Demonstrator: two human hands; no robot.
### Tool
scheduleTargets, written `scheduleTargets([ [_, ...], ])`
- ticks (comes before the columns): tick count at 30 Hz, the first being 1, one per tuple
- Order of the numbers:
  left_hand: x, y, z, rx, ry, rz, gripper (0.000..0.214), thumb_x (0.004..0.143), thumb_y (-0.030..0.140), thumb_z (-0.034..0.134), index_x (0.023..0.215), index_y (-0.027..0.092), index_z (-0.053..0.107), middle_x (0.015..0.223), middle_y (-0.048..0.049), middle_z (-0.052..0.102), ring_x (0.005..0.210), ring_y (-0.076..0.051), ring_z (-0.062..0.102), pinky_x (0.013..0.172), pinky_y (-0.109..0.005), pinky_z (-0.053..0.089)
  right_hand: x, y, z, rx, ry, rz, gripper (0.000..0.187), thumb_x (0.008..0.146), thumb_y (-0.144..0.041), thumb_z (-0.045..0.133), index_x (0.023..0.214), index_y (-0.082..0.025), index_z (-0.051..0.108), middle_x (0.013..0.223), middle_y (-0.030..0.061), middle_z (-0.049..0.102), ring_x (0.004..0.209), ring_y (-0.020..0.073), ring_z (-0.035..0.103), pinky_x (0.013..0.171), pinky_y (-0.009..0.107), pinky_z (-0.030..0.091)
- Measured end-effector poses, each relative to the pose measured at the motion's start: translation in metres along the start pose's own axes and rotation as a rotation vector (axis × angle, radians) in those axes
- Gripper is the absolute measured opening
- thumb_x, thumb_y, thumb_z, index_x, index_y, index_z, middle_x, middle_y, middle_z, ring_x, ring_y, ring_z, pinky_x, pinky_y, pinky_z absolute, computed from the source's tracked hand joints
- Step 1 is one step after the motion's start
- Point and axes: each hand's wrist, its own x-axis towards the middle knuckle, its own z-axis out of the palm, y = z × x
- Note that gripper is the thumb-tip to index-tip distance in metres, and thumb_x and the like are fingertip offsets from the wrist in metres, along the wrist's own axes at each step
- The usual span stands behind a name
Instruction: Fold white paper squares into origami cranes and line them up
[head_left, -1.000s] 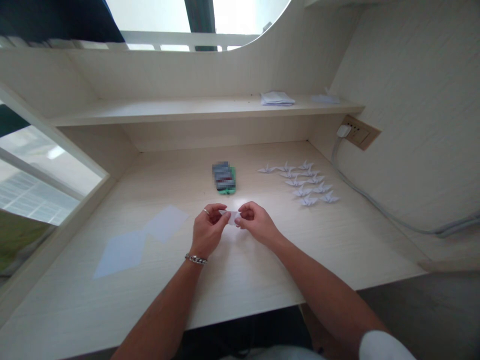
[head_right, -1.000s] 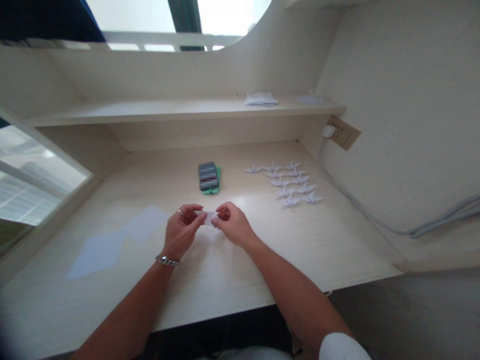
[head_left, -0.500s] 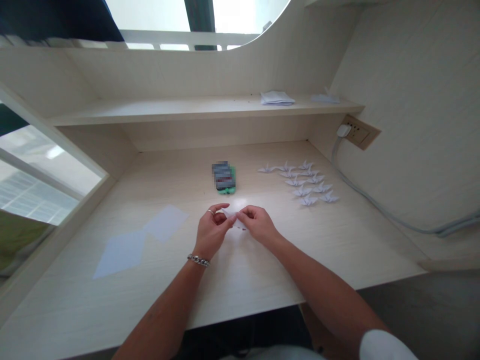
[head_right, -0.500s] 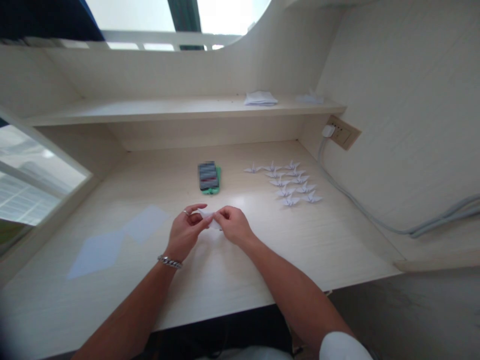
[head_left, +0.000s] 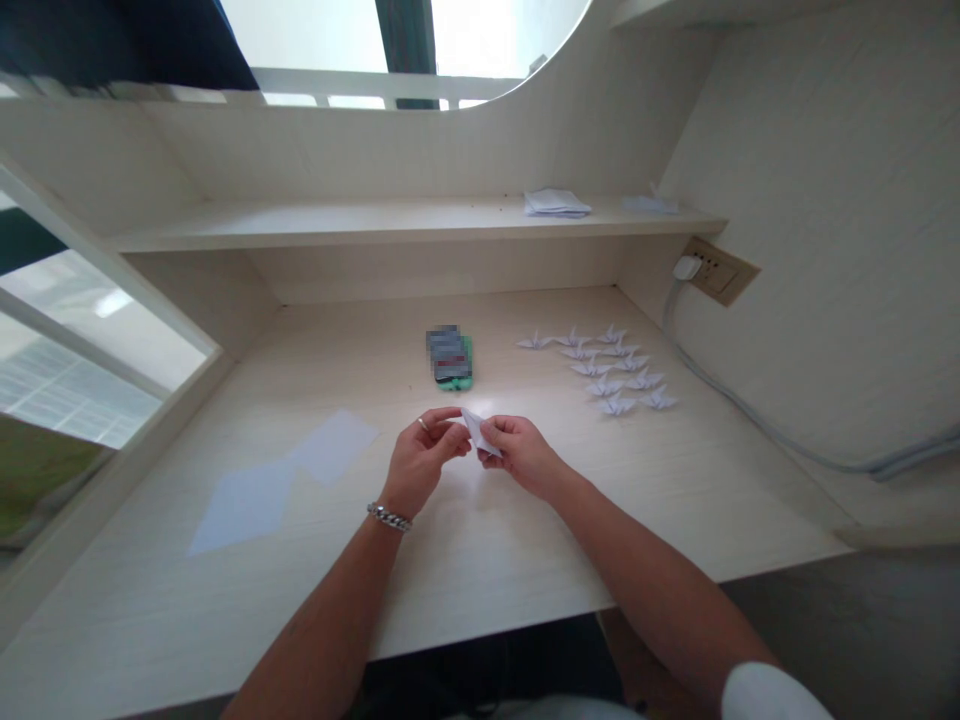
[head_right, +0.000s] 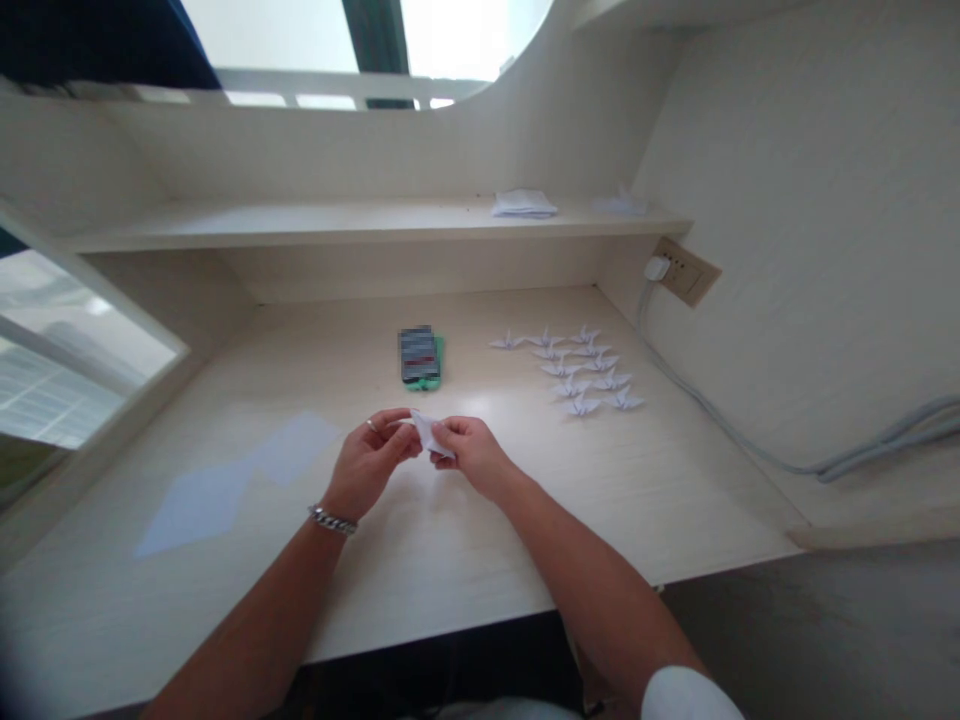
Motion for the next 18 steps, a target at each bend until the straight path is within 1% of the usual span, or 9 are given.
scheduleTargets([
  [3,0.0006,-0.0041,-0.0022,-0.093,-0.03,-0.002,0.031,0.074,0.033,0.073,0.099,0.016,0.065,0.074,-0.0017,0.069,0.066,-0.011,0.063,0.067,-0.027,0.053,-0.0036,-0.0036,0.0011,0.039,-0.09,0.05,0.041,0.063,-0.049,0.078,0.068,-0.013,0.059,0.06,0.0001,0.058,0.054,0.0093,0.051,0.054,0.024,0.039],
  [5,0.0001,-0.0056,-0.0023,-0.142,-0.052,-0.002,0.029,0.073,0.032,0.074,0.096,0.016,0.066,0.074,-0.0016,0.068,0.067,-0.012,0.063,0.069,-0.028,0.054,-0.0052,-0.005,0.0025,0.047,-0.118,0.071,0.041,0.062,-0.049,0.079,0.067,-0.014,0.058,0.06,-0.0002,0.056,0.054,0.0096,0.051,0.055,0.025,0.038],
  [10,-0.0017,-0.004,0.0007,-0.163,-0.049,-0.023,0.026,0.071,0.032,0.076,0.089,0.015,0.067,0.075,-0.0028,0.069,0.067,-0.013,0.064,0.067,-0.029,0.054,-0.0058,-0.0063,0.0023,0.058,-0.119,0.073,0.041,0.062,-0.049,0.079,0.066,-0.014,0.058,0.059,-0.0007,0.055,0.055,0.01,0.05,0.054,0.025,0.037],
  [15,-0.0027,-0.0009,0.0036,-0.164,-0.029,-0.037,0.026,0.072,0.032,0.075,0.09,0.016,0.066,0.077,-0.0027,0.069,0.068,-0.013,0.064,0.067,-0.028,0.054,-0.0049,-0.0063,0.0002,0.068,-0.112,0.058,0.04,0.061,-0.048,0.08,0.067,-0.014,0.059,0.06,-0.0007,0.055,0.054,0.0097,0.049,0.054,0.025,0.036],
  [18,-0.0032,0.0013,0.0041,-0.106,-0.024,-0.021,0.028,0.074,0.033,0.073,0.096,0.016,0.065,0.076,-0.002,0.068,0.067,-0.013,0.063,0.066,-0.028,0.054,-0.0046,-0.0061,-0.0001,0.036,-0.105,0.043,0.041,0.061,-0.05,0.079,0.066,-0.015,0.059,0.06,-0.0008,0.056,0.054,0.0098,0.049,0.054,0.025,0.037],
])
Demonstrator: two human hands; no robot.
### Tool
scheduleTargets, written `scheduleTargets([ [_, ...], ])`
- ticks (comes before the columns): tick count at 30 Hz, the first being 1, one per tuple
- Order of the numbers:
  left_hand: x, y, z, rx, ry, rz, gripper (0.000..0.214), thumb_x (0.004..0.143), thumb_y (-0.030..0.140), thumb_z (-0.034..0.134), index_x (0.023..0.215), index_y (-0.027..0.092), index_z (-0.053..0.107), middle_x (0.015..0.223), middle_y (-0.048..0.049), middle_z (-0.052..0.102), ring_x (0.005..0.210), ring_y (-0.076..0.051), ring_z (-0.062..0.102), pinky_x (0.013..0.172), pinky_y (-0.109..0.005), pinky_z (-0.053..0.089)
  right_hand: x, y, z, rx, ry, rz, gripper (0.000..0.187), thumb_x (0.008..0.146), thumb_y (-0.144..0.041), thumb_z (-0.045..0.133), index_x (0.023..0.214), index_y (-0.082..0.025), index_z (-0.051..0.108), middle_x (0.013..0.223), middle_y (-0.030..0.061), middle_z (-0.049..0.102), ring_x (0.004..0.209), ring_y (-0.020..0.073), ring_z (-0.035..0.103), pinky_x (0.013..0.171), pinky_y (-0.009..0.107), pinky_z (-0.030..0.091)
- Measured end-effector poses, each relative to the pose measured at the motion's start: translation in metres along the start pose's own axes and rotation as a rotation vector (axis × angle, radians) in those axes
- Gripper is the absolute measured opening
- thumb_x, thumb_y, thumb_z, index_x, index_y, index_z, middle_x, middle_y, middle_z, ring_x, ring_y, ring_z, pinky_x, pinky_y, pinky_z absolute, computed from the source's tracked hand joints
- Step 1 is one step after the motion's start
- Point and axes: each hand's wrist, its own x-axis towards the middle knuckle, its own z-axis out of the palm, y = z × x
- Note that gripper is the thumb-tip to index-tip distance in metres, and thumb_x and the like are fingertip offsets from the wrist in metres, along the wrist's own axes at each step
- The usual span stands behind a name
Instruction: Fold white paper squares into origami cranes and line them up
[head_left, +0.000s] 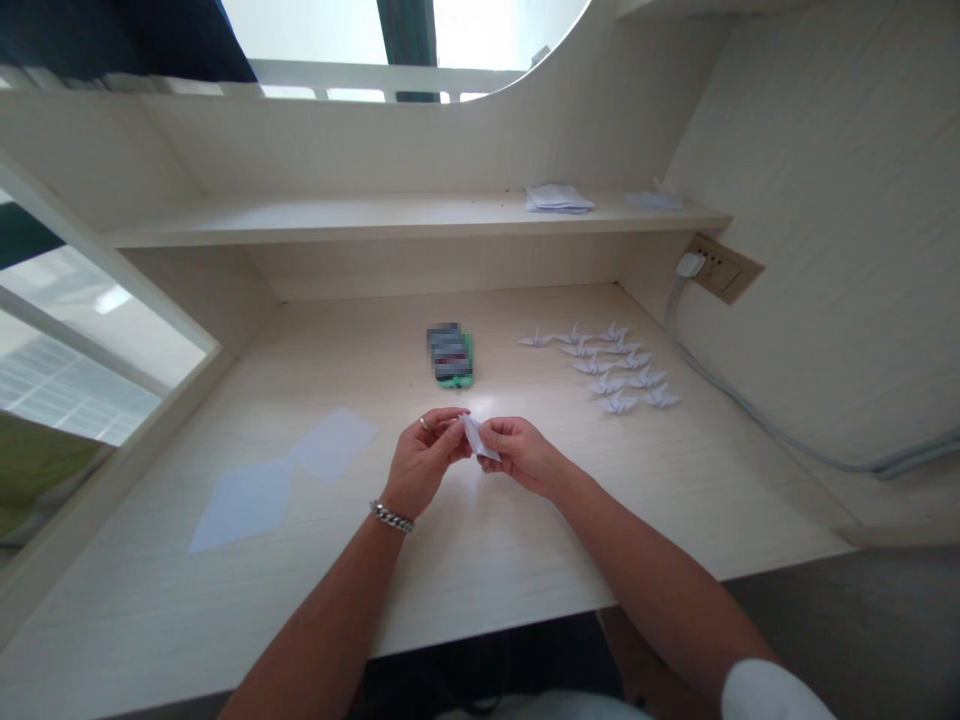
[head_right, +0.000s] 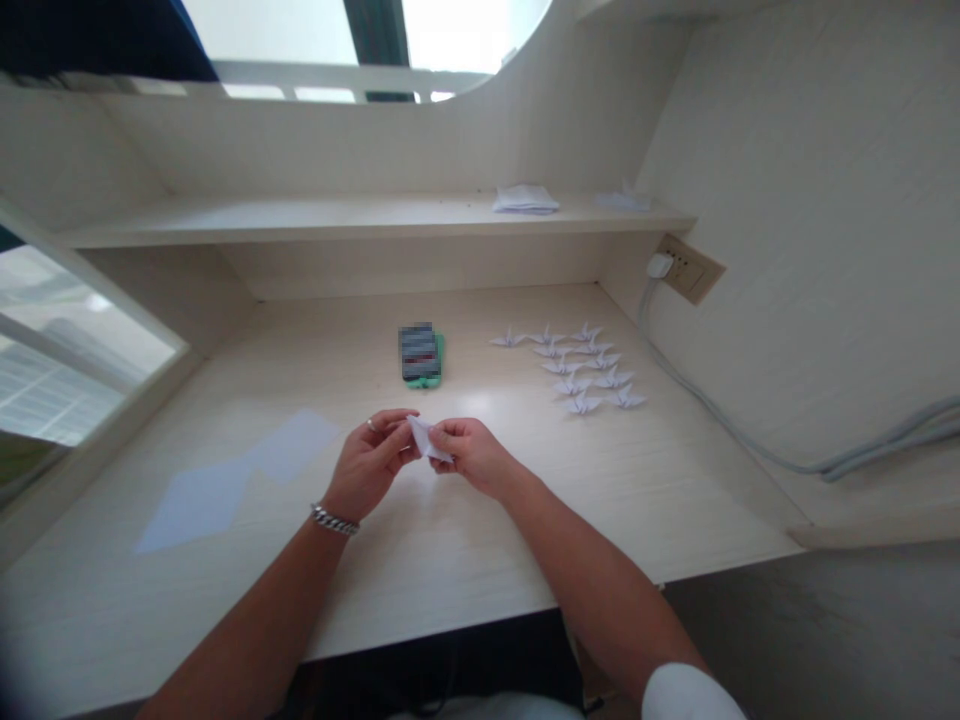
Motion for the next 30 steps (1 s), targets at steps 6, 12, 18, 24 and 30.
scheduleTargets([
  [6,-0.002,0.007,-0.001,0.208,0.044,0.116,0.026,0.074,0.028,0.07,0.097,0.015,0.066,0.068,-0.0001,0.067,0.06,-0.012,0.062,0.061,-0.025,0.054,0.006,0.006,-0.003,-0.254,0.123,-0.13,0.04,0.066,-0.053,0.073,0.075,-0.016,0.063,0.062,-0.0015,0.058,0.051,0.0092,0.049,0.051,0.024,0.039],
  [12,-0.001,0.006,0.001,0.218,0.146,0.09,0.027,0.068,0.029,0.076,0.086,0.012,0.065,0.069,-0.0033,0.071,0.061,-0.015,0.067,0.062,-0.028,0.056,0.006,0.009,0.0,-0.552,0.373,-0.427,0.029,0.074,-0.045,0.069,0.088,-0.02,0.064,0.079,0.0028,0.061,0.072,0.0159,0.057,0.063,0.028,0.046],
  [18,0.002,-0.001,0.002,0.287,0.24,0.171,0.025,0.064,0.03,0.079,0.075,0.014,0.064,0.07,-0.0033,0.07,0.067,-0.017,0.069,0.066,-0.028,0.056,0.002,0.011,0.005,-0.774,0.304,-0.483,0.031,0.076,-0.048,0.068,0.091,-0.021,0.07,0.093,0.0062,0.062,0.084,0.0182,0.057,0.07,0.029,0.047],
  [24,0.002,-0.006,0.005,0.203,0.2,0.111,0.033,0.064,0.032,0.08,0.085,0.013,0.061,0.07,-0.0031,0.071,0.066,-0.018,0.069,0.067,-0.032,0.058,0.014,0.016,0.002,-0.352,0.352,-0.299,0.039,0.078,-0.053,0.061,0.081,-0.015,0.07,0.075,0.0055,0.067,0.07,0.0169,0.061,0.065,0.03,0.049],
  [30,0.003,-0.007,0.005,0.298,0.174,0.021,0.038,0.065,0.033,0.077,0.094,0.015,0.059,0.061,-0.0003,0.068,0.055,-0.015,0.065,0.057,-0.027,0.053,0.014,0.016,0.004,-0.225,0.419,-0.254,0.037,0.073,-0.051,0.065,0.078,-0.014,0.067,0.072,0.005,0.066,0.065,0.0156,0.06,0.062,0.029,0.048],
])
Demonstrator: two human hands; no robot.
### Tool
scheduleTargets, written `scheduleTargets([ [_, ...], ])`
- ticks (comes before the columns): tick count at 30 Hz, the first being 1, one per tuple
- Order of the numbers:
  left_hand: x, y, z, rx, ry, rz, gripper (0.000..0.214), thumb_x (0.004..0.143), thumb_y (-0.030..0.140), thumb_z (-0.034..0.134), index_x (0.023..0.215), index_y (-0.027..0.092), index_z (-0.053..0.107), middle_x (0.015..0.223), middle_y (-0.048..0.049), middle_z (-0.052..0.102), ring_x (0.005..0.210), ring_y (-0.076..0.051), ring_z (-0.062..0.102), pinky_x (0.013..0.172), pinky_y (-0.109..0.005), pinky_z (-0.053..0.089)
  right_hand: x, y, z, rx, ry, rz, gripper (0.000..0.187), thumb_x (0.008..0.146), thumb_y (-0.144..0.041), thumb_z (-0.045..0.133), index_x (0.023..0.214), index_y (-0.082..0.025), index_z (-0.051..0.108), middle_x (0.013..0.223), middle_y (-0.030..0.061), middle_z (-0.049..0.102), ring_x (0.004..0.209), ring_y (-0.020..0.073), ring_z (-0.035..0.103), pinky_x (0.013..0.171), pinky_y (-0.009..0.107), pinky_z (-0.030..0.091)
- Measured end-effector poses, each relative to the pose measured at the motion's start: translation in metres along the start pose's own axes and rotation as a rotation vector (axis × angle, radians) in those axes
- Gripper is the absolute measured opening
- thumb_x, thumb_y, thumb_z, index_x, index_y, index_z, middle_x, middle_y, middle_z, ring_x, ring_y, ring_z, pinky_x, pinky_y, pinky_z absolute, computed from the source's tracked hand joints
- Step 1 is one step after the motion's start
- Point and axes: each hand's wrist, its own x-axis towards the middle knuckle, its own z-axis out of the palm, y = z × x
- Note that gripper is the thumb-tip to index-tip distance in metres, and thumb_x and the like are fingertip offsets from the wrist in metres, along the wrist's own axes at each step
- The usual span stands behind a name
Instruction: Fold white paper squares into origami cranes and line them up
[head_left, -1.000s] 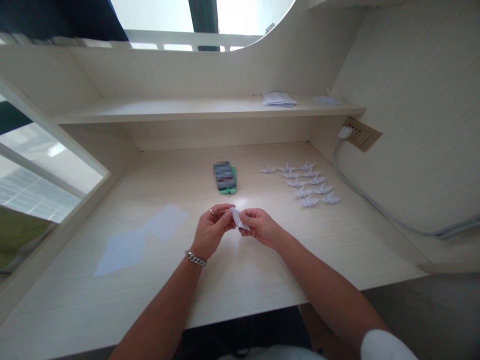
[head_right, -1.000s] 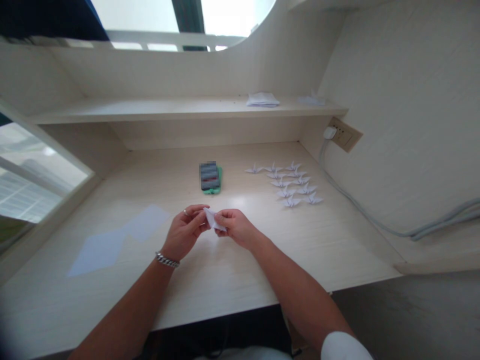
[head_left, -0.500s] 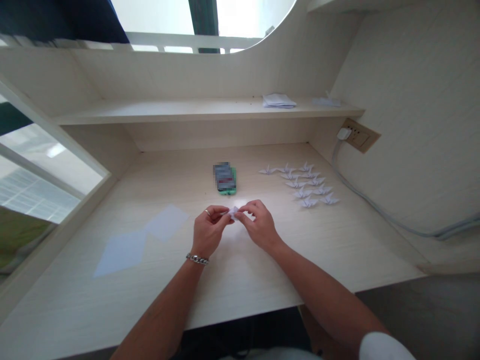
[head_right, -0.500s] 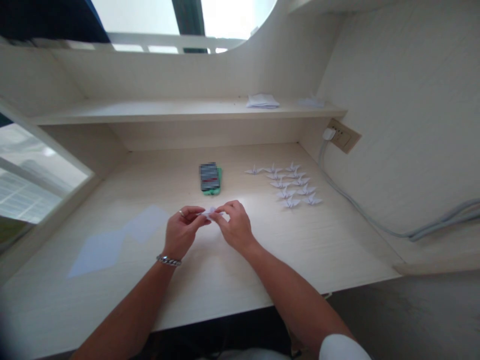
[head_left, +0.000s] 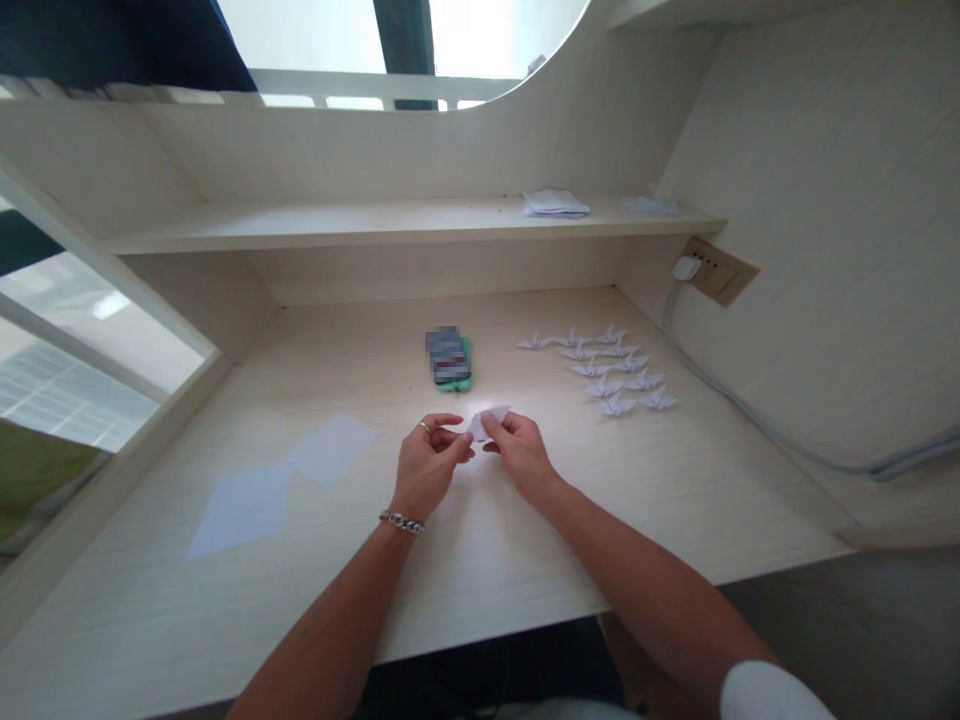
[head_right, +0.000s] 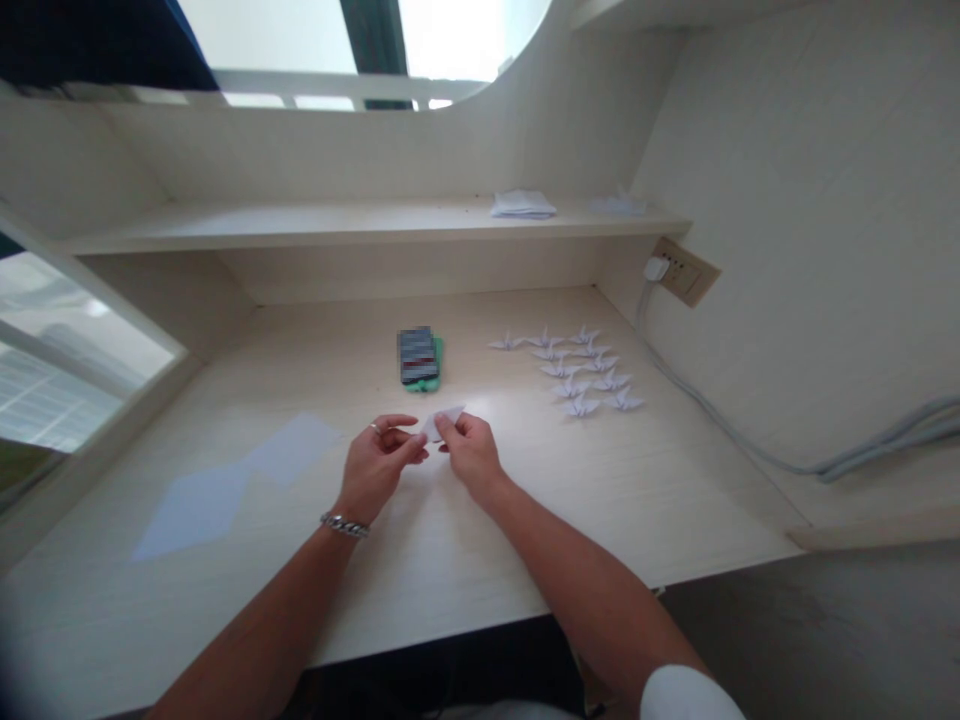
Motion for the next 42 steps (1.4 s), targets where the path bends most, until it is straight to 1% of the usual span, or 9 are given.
scheduleTargets([
  [4,0.001,-0.001,-0.005,0.217,-0.064,0.038,0.027,0.067,0.035,0.075,0.085,0.016,0.066,0.054,0.0028,0.06,0.047,-0.011,0.055,0.047,-0.021,0.041,0.003,0.004,-0.004,-0.119,-0.029,-0.1,0.033,0.076,-0.047,0.063,0.075,-0.015,0.065,0.067,0.0032,0.063,0.061,0.0148,0.056,0.059,0.029,0.046],
  [9,0.002,0.0,-0.007,0.297,-0.083,0.119,0.025,0.076,0.041,0.066,0.077,0.016,0.067,0.062,0.0003,0.061,0.055,-0.011,0.052,0.052,-0.022,0.039,0.002,0.001,-0.01,-0.257,-0.071,-0.172,0.025,0.08,-0.039,0.06,0.07,-0.016,0.063,0.061,0.0005,0.059,0.058,0.0134,0.052,0.056,0.026,0.042],
  [12,0.002,0.0,-0.006,0.297,-0.102,0.125,0.029,0.08,0.042,0.06,0.072,0.015,0.064,0.058,0.0014,0.058,0.053,-0.011,0.05,0.052,-0.023,0.038,-0.002,-0.003,-0.009,-0.256,-0.127,-0.167,0.018,0.079,-0.033,0.061,0.085,-0.017,0.063,0.06,-0.0021,0.058,0.056,0.0122,0.052,0.054,0.025,0.041],
  [16,0.0,0.0,-0.005,0.339,-0.094,0.14,0.028,0.082,0.039,0.058,0.068,0.015,0.061,0.056,0.0022,0.055,0.053,-0.011,0.048,0.051,-0.022,0.037,-0.005,-0.005,-0.005,-0.14,-0.171,-0.124,0.041,0.074,-0.034,0.067,0.11,-0.02,0.052,0.058,-0.0072,0.055,0.051,0.0114,0.053,0.053,0.024,0.044],
  [22,0.0,-0.002,-0.005,0.375,0.039,0.137,0.025,0.083,0.037,0.056,0.072,0.015,0.061,0.059,0.0012,0.057,0.053,-0.01,0.049,0.05,-0.022,0.037,0.001,0.001,-0.007,-0.213,-0.215,-0.038,0.036,0.073,-0.051,0.067,0.072,-0.016,0.06,0.059,0.0011,0.062,0.053,0.0119,0.056,0.054,0.025,0.044],
  [28,0.002,-0.008,-0.003,0.079,-0.128,0.04,0.029,0.078,0.043,0.064,0.079,0.014,0.059,0.072,-0.0005,0.062,0.068,-0.014,0.062,0.064,-0.027,0.054,0.002,0.002,-0.011,-0.235,-0.177,-0.1,0.036,0.077,-0.05,0.064,0.068,-0.015,0.061,0.063,0.0032,0.065,0.056,0.0127,0.057,0.054,0.025,0.045],
  [33,0.001,-0.009,-0.006,0.142,-0.181,-0.008,0.027,0.079,0.041,0.064,0.079,0.014,0.059,0.071,-0.0002,0.061,0.066,-0.015,0.065,0.064,-0.03,0.058,-0.002,-0.01,-0.015,-0.329,-0.117,-0.295,0.033,0.074,-0.032,0.072,0.103,-0.019,0.065,0.092,0.0049,0.069,0.081,0.0164,0.064,0.068,0.027,0.051],
  [37,-0.001,-0.005,-0.007,0.182,-0.164,0.061,0.024,0.081,0.036,0.063,0.089,0.014,0.063,0.078,-0.0029,0.065,0.066,-0.015,0.067,0.063,-0.03,0.059,-0.003,-0.014,-0.016,-0.417,-0.095,-0.434,0.011,0.079,-0.023,0.066,0.087,-0.02,0.073,0.086,0.005,0.07,0.077,0.0162,0.064,0.068,0.027,0.051],
  [42,-0.003,-0.001,-0.005,0.17,-0.052,0.145,0.033,0.082,0.033,0.062,0.109,0.014,0.06,0.082,-0.0034,0.068,0.064,-0.014,0.067,0.062,-0.028,0.059,-0.003,-0.009,-0.015,-0.462,-0.054,-0.524,0.013,0.08,-0.02,0.066,0.089,-0.022,0.075,0.085,0.0045,0.071,0.076,0.0162,0.064,0.065,0.027,0.05],
])
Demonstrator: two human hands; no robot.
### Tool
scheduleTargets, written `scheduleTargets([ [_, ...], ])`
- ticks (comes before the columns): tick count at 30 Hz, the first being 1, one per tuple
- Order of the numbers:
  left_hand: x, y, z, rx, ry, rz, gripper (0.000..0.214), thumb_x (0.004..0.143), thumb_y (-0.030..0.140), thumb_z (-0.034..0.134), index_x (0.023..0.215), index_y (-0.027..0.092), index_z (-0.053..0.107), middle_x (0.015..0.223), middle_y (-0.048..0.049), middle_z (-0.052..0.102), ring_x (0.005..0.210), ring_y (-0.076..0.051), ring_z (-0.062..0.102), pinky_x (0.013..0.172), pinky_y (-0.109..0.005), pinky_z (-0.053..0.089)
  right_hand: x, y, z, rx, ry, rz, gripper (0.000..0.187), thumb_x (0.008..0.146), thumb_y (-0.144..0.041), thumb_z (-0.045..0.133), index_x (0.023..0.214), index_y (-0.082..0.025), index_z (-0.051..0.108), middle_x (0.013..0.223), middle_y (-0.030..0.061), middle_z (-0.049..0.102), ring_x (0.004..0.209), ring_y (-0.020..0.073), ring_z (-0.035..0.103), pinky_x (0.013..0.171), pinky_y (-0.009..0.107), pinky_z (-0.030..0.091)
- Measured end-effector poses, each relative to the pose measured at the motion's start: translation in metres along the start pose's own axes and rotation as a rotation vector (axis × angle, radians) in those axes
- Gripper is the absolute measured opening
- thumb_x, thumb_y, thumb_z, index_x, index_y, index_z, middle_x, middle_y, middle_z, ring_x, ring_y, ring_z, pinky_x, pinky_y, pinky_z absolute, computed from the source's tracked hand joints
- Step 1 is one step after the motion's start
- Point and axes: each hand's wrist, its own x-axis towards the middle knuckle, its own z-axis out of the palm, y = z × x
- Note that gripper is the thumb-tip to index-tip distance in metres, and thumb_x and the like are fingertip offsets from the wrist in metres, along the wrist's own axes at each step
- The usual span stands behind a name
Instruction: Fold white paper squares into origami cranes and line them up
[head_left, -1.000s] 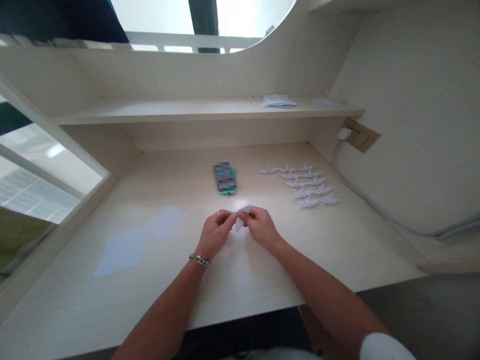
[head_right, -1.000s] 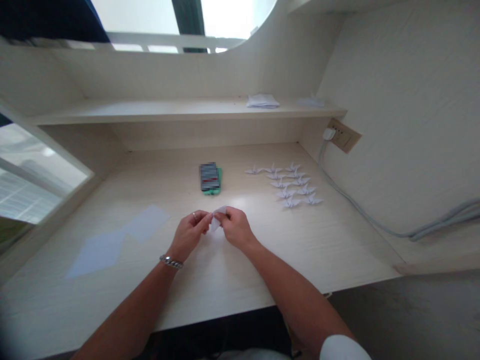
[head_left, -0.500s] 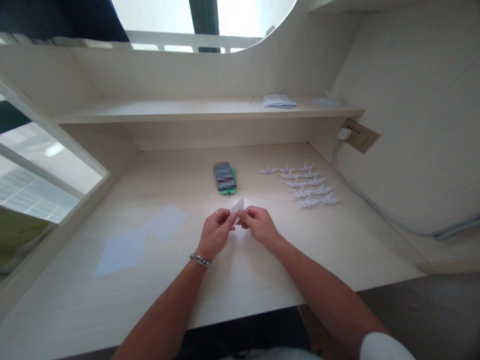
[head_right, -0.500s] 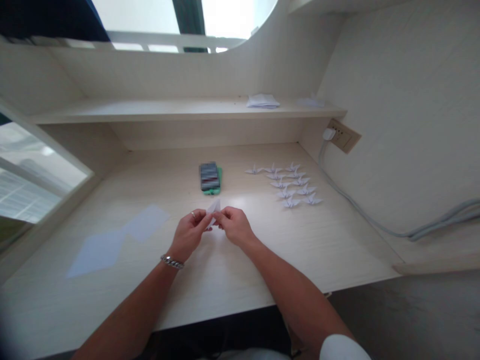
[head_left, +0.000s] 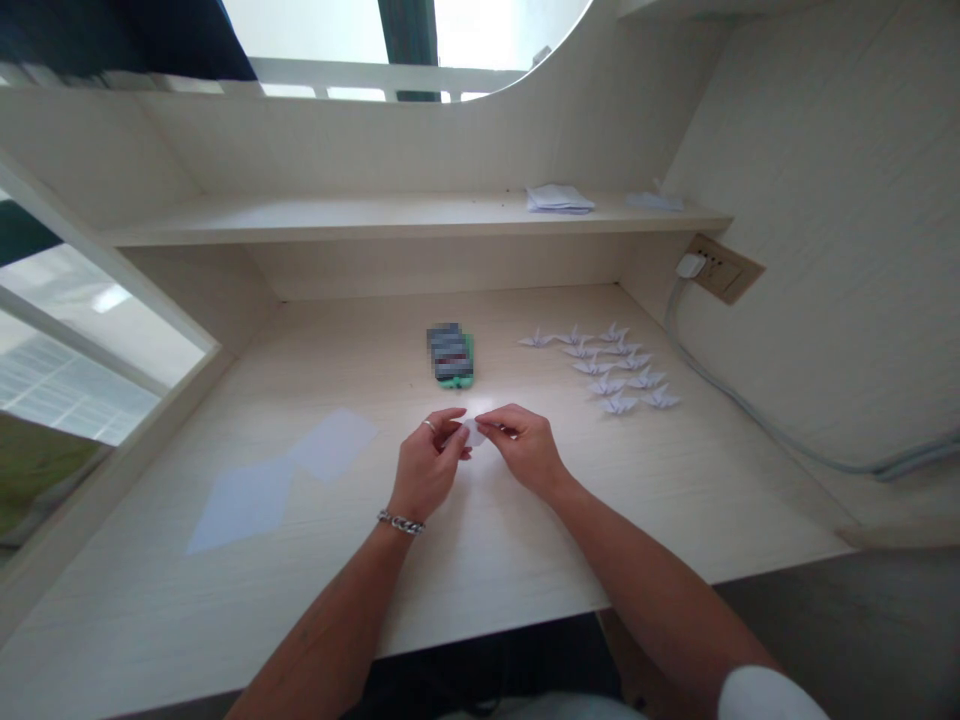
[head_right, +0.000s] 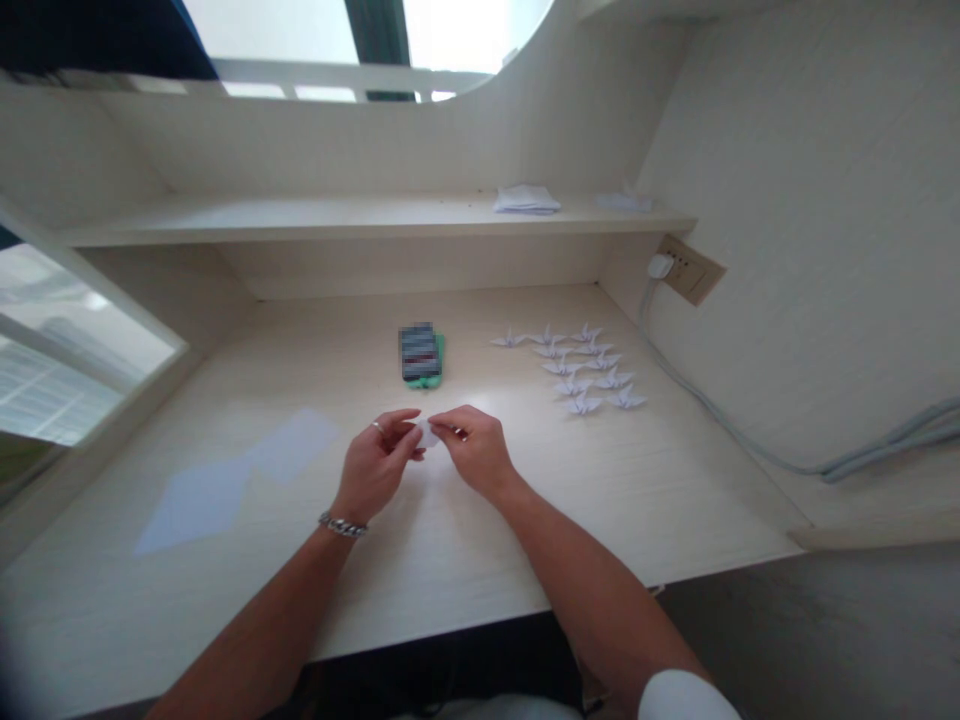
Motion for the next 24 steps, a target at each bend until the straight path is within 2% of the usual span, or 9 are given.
scheduleTargets([
  [6,-0.0012,0.0051,-0.0011,0.059,0.078,0.048,0.027,0.076,0.034,0.069,0.093,0.013,0.067,0.083,-0.0053,0.071,0.063,-0.014,0.067,0.062,-0.028,0.058,-0.0003,0.0007,0.0007,0.006,0.03,-0.003,0.014,0.08,-0.02,0.067,0.09,-0.023,0.075,0.088,0.0041,0.071,0.078,0.0163,0.065,0.064,0.026,0.05],
  [15,-0.0012,0.0025,-0.0022,0.109,0.121,0.05,0.02,0.074,0.029,0.071,0.087,0.015,0.07,0.078,-0.0033,0.072,0.062,-0.015,0.067,0.062,-0.027,0.057,-0.0011,-0.0004,0.0007,0.019,0.021,0.021,0.013,0.079,-0.022,0.067,0.09,-0.023,0.075,0.088,0.0042,0.071,0.076,0.0163,0.065,0.063,0.026,0.05],
  [21,-0.0013,0.004,-0.003,0.099,0.092,0.059,0.012,0.074,0.027,0.069,0.079,0.017,0.069,0.074,-0.0016,0.07,0.061,-0.014,0.066,0.061,-0.025,0.055,-0.0007,-0.0033,0.0005,0.094,-0.008,0.115,0.014,0.077,-0.033,0.069,0.083,-0.02,0.071,0.087,0.005,0.069,0.076,0.0177,0.065,0.068,0.029,0.053],
  [24,-0.0011,0.004,-0.0034,0.063,0.039,0.059,0.011,0.073,0.025,0.07,0.078,0.016,0.068,0.072,-0.0017,0.069,0.061,-0.014,0.065,0.06,-0.025,0.054,0.001,-0.002,-0.0008,0.192,-0.094,0.2,0.019,0.072,-0.033,0.073,0.083,-0.018,0.069,0.083,0.0047,0.07,0.077,0.0188,0.066,0.07,0.03,0.053],
])
